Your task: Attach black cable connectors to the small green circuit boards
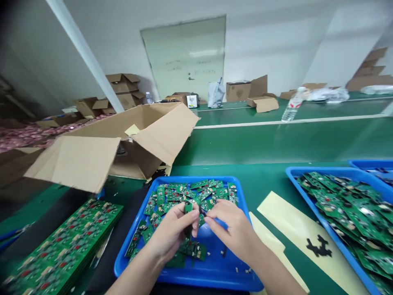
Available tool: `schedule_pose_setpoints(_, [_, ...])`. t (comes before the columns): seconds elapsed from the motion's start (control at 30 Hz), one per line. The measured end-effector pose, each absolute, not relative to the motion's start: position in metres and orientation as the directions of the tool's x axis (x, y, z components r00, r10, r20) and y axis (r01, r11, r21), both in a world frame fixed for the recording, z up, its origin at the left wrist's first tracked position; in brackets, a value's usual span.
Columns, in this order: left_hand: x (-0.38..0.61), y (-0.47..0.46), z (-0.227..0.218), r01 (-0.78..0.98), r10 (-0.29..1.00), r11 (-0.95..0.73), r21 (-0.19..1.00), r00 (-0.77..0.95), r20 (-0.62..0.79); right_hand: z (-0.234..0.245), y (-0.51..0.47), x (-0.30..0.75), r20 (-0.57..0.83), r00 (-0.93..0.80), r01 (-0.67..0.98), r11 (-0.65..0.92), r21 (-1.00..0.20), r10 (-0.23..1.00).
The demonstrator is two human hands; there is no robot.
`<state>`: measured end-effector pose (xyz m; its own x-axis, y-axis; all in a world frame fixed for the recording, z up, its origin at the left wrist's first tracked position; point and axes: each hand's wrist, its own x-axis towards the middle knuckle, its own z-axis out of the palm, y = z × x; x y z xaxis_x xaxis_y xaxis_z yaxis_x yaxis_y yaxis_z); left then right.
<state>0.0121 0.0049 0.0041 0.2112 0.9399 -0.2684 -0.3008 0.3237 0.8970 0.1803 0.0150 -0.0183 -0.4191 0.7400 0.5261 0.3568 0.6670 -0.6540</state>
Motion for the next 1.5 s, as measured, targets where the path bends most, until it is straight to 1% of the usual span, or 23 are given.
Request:
schedule_pose_setpoints(0.07, [0.009,0.009,0.005,-0.251,0.950,0.294,0.922,0.179,-0.255,-0.015,0.015,0.181,0.540,-0.412,0.388,0.678,-0.624,0.734])
schedule_pose_setpoints(0.17, [0.007,0.013,0.005,-0.139,0.956,0.247,0.959,0.199,-0.217,-0.010,0.015,0.183,0.559,-0.391,0.405,0.682,-0.609,0.731])
schedule_pose_setpoints(0.33, [0.010,0.011,0.005,-0.096,0.951,0.257,0.962,0.205,-0.233,-0.009,0.014,0.186,0.590,-0.339,0.455,0.676,-0.579,0.733])
schedule_pose_setpoints(0.4, [0.009,0.012,0.004,-0.057,0.960,0.239,0.969,0.166,-0.227,-0.010,0.014,0.189,0.603,-0.335,0.460,0.684,-0.567,0.724])
schedule_pose_setpoints(0.47, [0.007,0.014,0.004,-0.044,0.976,0.203,0.978,0.086,-0.198,-0.011,0.013,0.192,0.600,-0.320,0.443,0.675,-0.590,0.733])
schedule_pose_setpoints(0.53, [0.006,0.015,0.004,-0.087,0.981,0.193,0.977,0.032,-0.191,-0.010,0.012,0.193,0.590,-0.292,0.430,0.655,-0.622,0.753])
schedule_pose_setpoints(0.63, [0.009,0.014,0.006,-0.184,0.965,0.258,0.948,0.096,-0.244,-0.010,0.011,0.191,0.582,-0.293,0.448,0.646,-0.618,0.759])
schedule_pose_setpoints(0.73, [0.015,0.011,0.007,-0.225,0.938,0.331,0.917,0.182,-0.294,-0.014,0.012,0.185,0.587,-0.353,0.495,0.678,-0.544,0.729])
schedule_pose_setpoints(0.87, [0.019,0.008,0.006,-0.274,0.918,0.374,0.886,0.248,-0.310,-0.020,0.013,0.182,0.620,-0.395,0.562,0.712,-0.420,0.678])
schedule_pose_setpoints(1.0, [0.018,0.009,0.003,-0.316,0.902,0.404,0.858,0.294,-0.317,-0.022,0.014,0.183,0.632,-0.406,0.600,0.714,-0.361,0.660])
schedule_pose_setpoints(1.2, [0.018,0.009,0.002,-0.345,0.895,0.423,0.838,0.307,-0.325,-0.021,0.014,0.183,0.622,-0.440,0.598,0.728,-0.335,0.647])
schedule_pose_setpoints(1.33, [0.019,0.009,0.000,-0.355,0.893,0.430,0.830,0.303,-0.333,-0.020,0.012,0.182,0.643,-0.431,0.602,0.732,-0.317,0.633])
schedule_pose_setpoints(1.5, [0.019,0.009,-0.001,-0.370,0.888,0.443,0.817,0.306,-0.343,-0.022,0.011,0.180,0.644,-0.417,0.607,0.724,-0.327,0.641])
